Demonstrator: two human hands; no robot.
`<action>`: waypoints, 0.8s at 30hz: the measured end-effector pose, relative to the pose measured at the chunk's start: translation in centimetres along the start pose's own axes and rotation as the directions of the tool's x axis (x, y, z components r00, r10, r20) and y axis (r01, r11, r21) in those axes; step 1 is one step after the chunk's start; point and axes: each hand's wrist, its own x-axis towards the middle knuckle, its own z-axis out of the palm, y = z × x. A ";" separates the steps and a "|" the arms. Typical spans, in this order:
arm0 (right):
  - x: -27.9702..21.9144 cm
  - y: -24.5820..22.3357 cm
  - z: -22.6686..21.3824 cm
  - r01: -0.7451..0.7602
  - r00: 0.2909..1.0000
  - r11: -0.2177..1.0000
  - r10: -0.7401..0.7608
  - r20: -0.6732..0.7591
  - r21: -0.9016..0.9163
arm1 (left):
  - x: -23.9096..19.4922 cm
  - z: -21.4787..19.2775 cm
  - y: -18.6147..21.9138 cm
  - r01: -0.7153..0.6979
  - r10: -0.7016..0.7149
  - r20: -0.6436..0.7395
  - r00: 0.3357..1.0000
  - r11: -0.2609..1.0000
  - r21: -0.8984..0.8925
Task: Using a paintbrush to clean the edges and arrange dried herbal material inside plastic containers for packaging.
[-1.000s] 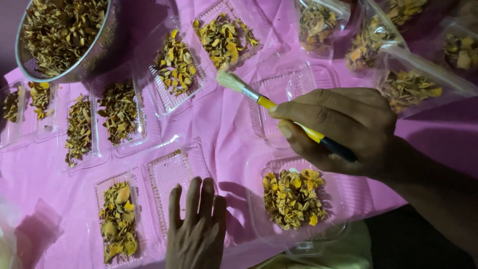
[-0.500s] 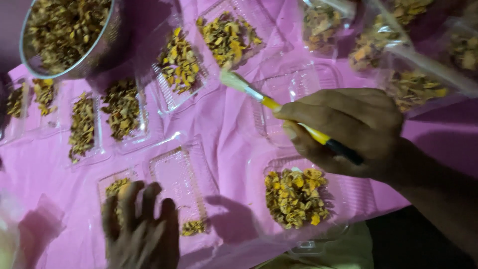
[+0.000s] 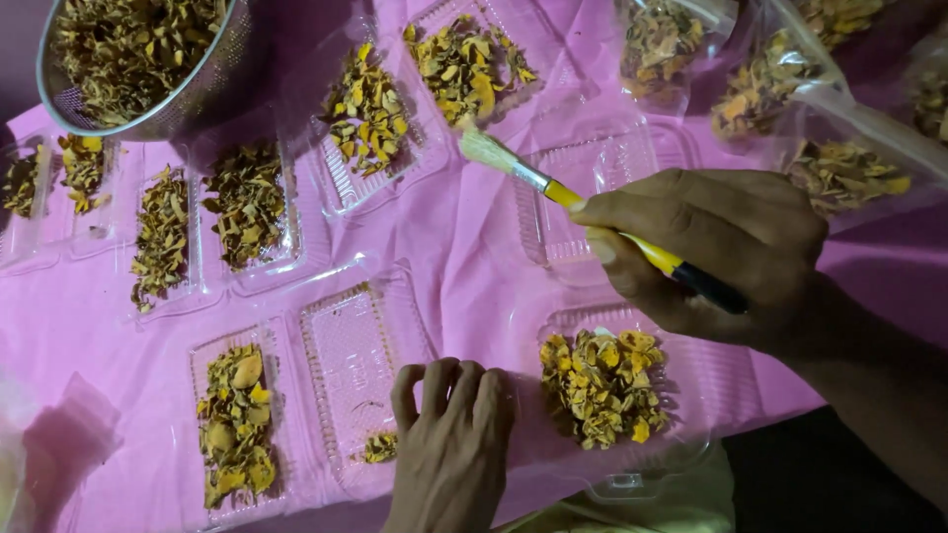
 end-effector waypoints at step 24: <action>-0.3 0.1 0.4 -0.003 0.998 1.000 0.004 -0.057 0.009 | -2.0 -1.6 -0.4 -0.141 0.140 -0.107 0.984 0.990 0.004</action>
